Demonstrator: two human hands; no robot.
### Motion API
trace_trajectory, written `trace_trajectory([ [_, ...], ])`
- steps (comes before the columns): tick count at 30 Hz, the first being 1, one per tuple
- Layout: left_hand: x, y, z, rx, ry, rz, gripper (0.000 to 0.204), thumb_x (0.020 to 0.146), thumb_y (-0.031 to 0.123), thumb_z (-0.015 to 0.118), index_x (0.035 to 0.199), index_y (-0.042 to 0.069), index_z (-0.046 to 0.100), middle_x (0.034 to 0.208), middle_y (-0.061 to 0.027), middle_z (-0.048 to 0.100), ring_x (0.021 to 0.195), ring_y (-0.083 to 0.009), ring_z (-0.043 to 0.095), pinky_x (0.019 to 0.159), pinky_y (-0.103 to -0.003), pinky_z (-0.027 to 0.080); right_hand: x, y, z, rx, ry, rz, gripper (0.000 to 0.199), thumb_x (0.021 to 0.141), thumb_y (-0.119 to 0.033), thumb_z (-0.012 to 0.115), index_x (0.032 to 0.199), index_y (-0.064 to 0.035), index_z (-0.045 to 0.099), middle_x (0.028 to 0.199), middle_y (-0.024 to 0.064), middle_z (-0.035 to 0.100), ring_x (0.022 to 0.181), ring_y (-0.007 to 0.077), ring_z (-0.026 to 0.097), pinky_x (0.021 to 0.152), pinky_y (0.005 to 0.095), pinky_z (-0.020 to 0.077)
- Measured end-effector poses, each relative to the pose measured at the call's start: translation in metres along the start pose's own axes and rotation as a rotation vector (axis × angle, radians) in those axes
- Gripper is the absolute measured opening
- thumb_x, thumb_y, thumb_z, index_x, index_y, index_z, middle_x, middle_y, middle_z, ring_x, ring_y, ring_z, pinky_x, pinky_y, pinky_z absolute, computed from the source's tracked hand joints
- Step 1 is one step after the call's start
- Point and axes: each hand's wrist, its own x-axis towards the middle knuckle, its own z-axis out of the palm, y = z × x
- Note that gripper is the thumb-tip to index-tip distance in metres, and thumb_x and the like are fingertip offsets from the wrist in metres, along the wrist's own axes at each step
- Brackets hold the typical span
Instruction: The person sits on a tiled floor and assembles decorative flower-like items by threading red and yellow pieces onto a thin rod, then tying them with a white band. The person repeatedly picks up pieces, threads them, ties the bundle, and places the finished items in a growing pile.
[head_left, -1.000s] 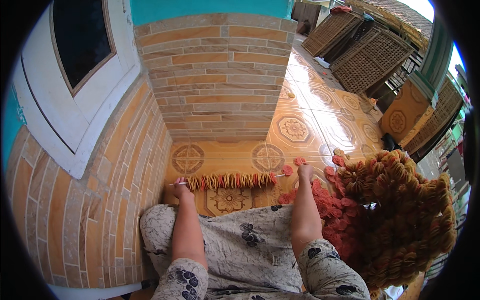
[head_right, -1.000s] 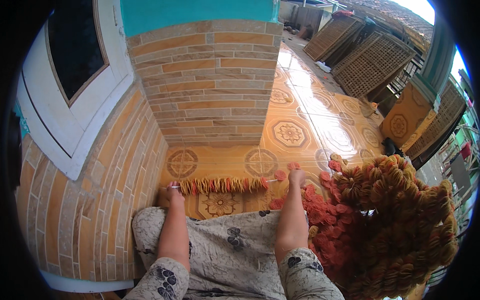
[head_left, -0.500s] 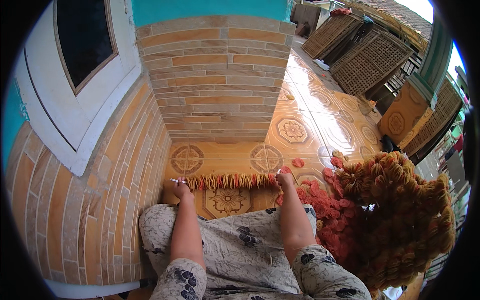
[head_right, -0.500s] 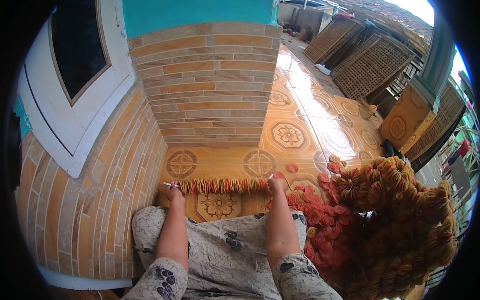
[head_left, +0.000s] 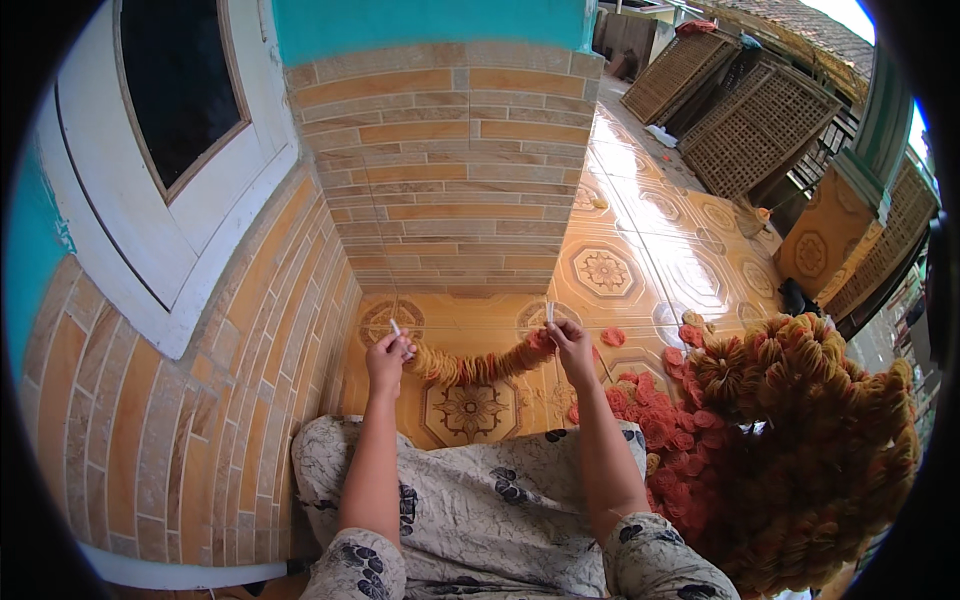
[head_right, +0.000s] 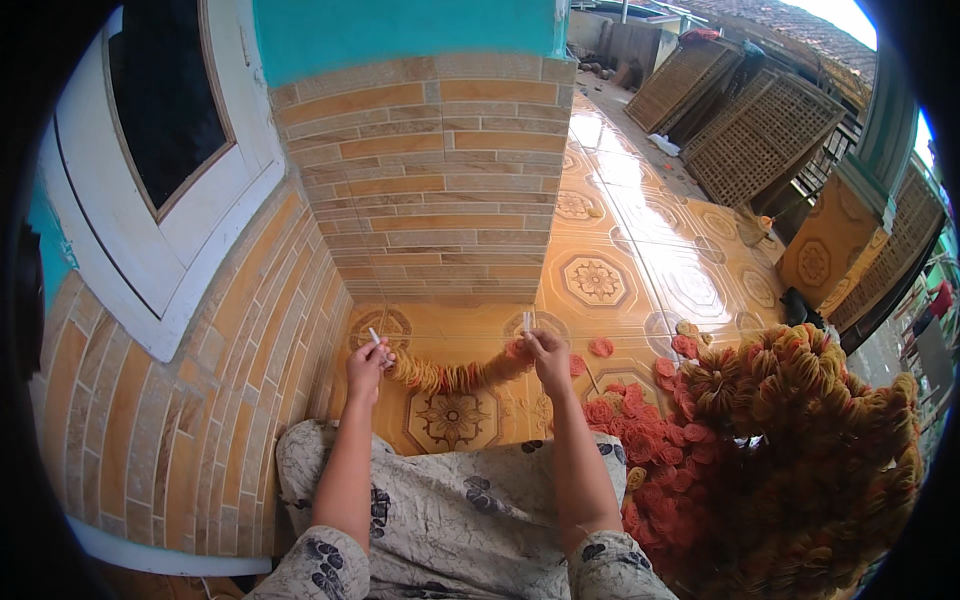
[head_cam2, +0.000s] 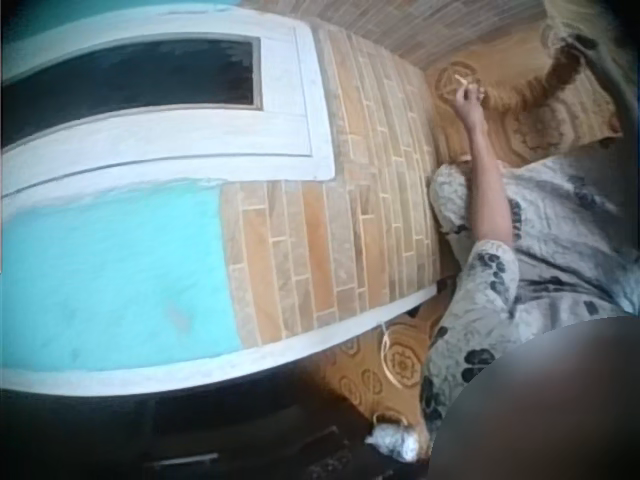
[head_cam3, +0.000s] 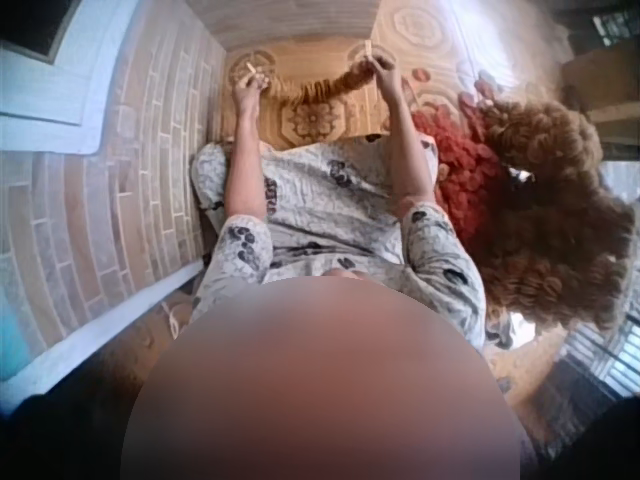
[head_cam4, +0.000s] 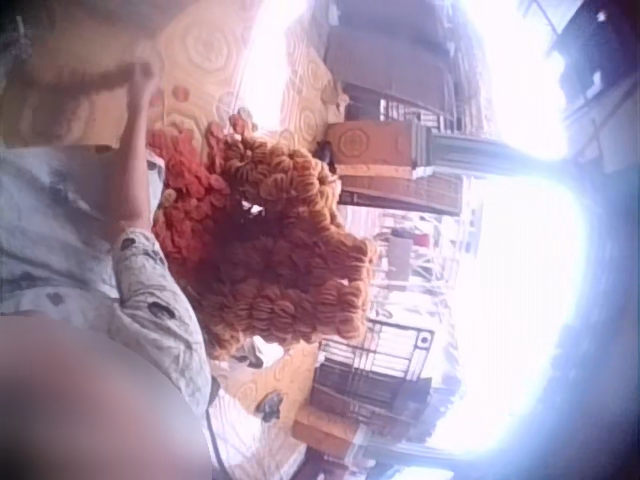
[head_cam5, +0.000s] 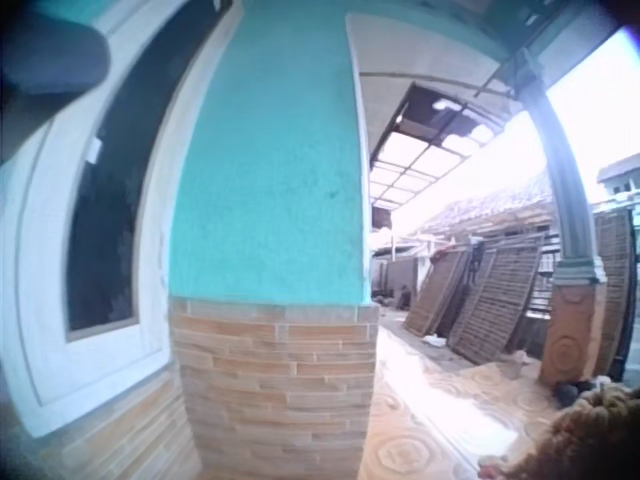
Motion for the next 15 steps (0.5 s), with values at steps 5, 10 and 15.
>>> trace_trajectory([
  [5,-0.039,0.058,0.041,0.300,-0.438,0.080,0.015,0.095,0.003,0.062,0.108,-0.004,0.063,0.092,-0.0093,0.070,0.082,-0.0141,0.070,0.074,-0.026,0.056,-0.028,-0.063,0.055,-0.201,-0.350,-0.056,0.013,0.096,-0.014,0.064,0.098,-0.0014,0.067,0.082,0.0025,0.068,0.077,0.0072,0.062,0.069,0.0236,0.0503],
  [10,-0.066,0.052,0.058,0.537,-0.581,0.076,0.011,0.093,-0.002,0.062,0.103,-0.005,0.064,0.094,-0.0112,0.072,0.084,-0.0131,0.070,0.076,-0.025,0.056,-0.047,-0.063,0.085,-0.101,-0.595,0.217,0.018,0.095,-0.013,0.066,0.107,-0.0002,0.062,0.087,0.0031,0.067,0.070,0.0076,0.062,0.062,0.0241,0.0520],
  [15,-0.068,0.036,0.057,0.424,-0.597,0.118,0.011,0.091,-0.003,0.063,0.102,-0.006,0.065,0.092,-0.0107,0.072,0.085,-0.0133,0.070,0.075,-0.026,0.056,-0.051,-0.045,0.088,-0.146,-0.525,0.311,0.036,0.095,-0.011,0.065,0.126,0.0008,0.052,0.095,0.0070,0.070,0.072,0.0117,0.065,0.062,0.0259,0.0554],
])
